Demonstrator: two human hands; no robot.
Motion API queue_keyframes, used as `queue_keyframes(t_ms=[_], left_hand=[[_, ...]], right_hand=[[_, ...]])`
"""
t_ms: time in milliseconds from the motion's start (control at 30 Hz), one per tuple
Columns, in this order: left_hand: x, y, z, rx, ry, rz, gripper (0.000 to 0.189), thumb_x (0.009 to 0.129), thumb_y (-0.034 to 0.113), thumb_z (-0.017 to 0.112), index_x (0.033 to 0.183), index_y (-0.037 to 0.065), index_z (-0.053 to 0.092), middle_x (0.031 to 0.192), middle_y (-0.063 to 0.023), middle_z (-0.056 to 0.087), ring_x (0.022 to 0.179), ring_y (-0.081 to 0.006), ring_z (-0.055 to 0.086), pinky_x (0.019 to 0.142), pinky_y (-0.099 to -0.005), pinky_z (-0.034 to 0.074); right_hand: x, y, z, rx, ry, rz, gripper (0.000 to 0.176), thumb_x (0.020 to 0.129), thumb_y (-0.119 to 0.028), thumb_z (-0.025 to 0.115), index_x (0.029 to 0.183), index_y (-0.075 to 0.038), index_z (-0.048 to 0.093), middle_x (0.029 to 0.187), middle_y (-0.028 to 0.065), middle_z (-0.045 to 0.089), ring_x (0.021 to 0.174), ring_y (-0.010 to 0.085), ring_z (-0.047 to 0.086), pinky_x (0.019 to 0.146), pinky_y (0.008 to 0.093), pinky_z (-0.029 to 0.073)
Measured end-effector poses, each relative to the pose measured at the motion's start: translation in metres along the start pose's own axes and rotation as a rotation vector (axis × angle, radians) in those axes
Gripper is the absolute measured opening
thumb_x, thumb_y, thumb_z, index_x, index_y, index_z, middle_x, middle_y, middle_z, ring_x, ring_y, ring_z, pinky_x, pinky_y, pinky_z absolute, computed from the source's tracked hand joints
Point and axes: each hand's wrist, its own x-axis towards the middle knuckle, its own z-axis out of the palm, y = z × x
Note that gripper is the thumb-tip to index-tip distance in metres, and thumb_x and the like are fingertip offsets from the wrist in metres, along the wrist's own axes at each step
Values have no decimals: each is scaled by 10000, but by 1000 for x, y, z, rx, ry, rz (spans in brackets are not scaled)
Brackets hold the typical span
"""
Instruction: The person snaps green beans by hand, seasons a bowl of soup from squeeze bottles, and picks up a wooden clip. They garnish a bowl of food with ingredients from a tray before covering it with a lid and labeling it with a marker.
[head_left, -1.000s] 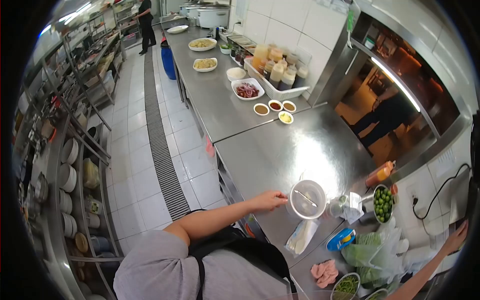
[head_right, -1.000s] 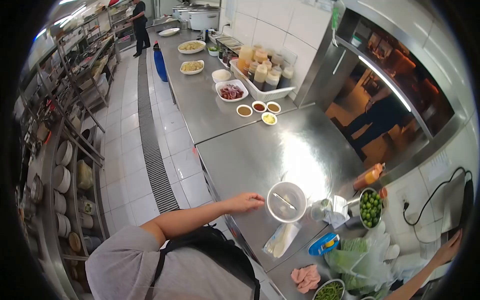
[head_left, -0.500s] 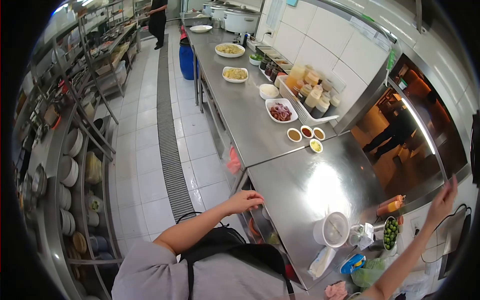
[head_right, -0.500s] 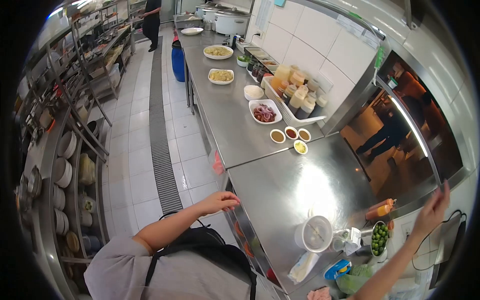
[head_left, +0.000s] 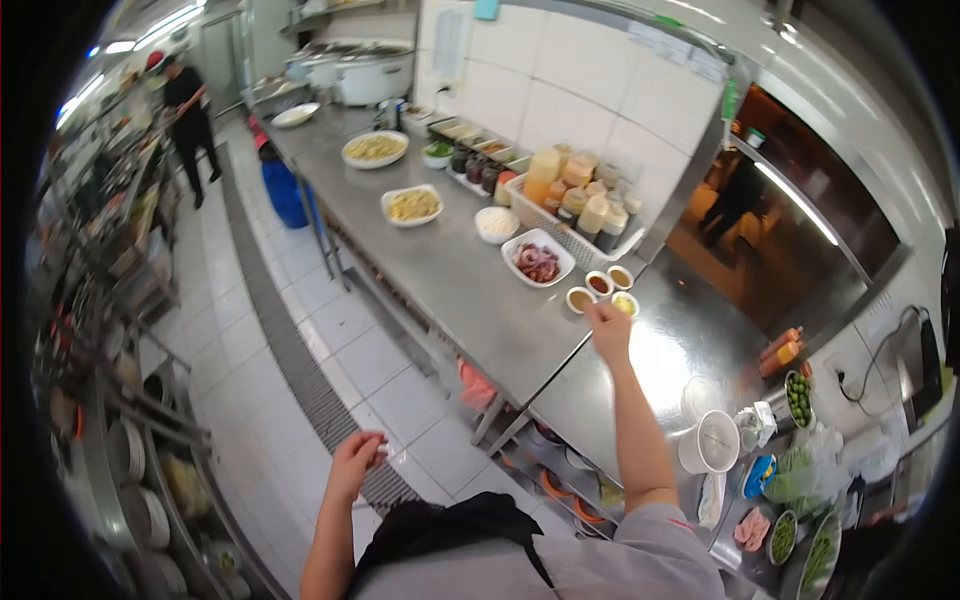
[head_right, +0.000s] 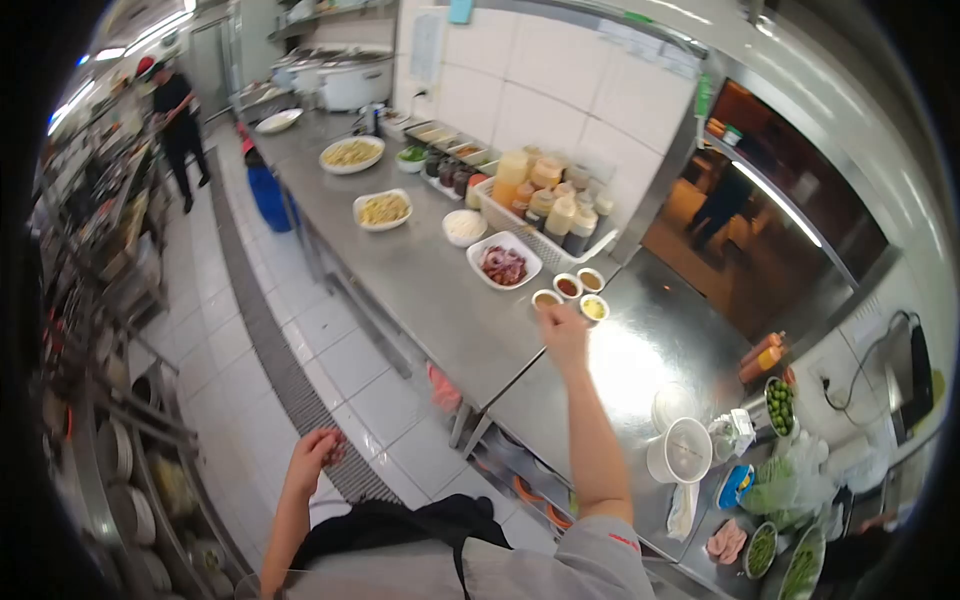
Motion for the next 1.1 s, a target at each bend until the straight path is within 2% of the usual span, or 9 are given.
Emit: queue_keyframes(t_ms=[167,333,667,800,833,867,933,1033,1100], left_hand=[[26,6,-2,-37,-2,-60,185,867,147,481,973,16,555,898,-56,597,724,-118,573,604,-223,458],[75,30,2,-24,-93,-62,184,869,149,476,987,28,550,918,-58,600,750,-131,581,633,-232,461],[225,120,32,137,-159,27,167,863,126,476,969,23,554,907,-54,596,760,-131,568,666,-239,438],[259,142,53,153,-211,45,190,860,142,492,984,13,556,916,-58,596,780,-128,568,672,-236,438],[267,142,55,185,-225,38,197,862,152,496,986,11,555,920,-59,595,784,-127,567,678,-238,440],[275,137,54,222,-238,16,205,863,162,501,988,9,555,923,-59,595,788,-126,566,684,-241,442],[285,133,52,304,-263,-5,230,871,176,502,1016,4,547,929,-53,594,794,-124,564,700,-242,441],[290,140,58,238,-266,-90,202,873,148,479,1015,19,543,965,-33,582,823,-107,553,711,-226,416],[295,143,58,223,-262,-121,199,871,137,476,1021,22,540,970,-35,580,826,-104,552,713,-224,415]], right_hand=[[30,23,56,82,51,51,214,767,-129,602,959,-36,606,606,69,579,527,139,544,525,271,435],[128,21,41,-134,68,88,645,766,-102,515,1347,-151,237,616,163,578,554,309,580,538,406,452],[398,60,-71,-666,376,259,759,712,-99,449,1379,-170,94,849,244,597,799,372,597,706,433,469],[462,69,-100,-796,304,431,728,741,-165,430,1381,-181,85,1057,238,553,961,373,556,813,464,437],[489,102,-111,-805,311,396,732,740,-190,440,1381,-173,86,1075,233,549,972,376,550,817,461,436],[508,128,-120,-909,367,273,809,702,-206,468,1373,-87,31,665,195,610,647,318,617,680,421,474],[550,178,-149,-1002,370,232,535,805,-298,453,1252,-13,380,605,106,601,524,217,595,597,357,480],[514,112,-111,-760,412,280,668,734,-24,424,1340,7,145,697,240,596,516,300,602,467,378,517],[498,99,-97,-805,697,-185,440,743,-192,579,1124,-26,436,819,272,586,786,418,567,678,447,462]])
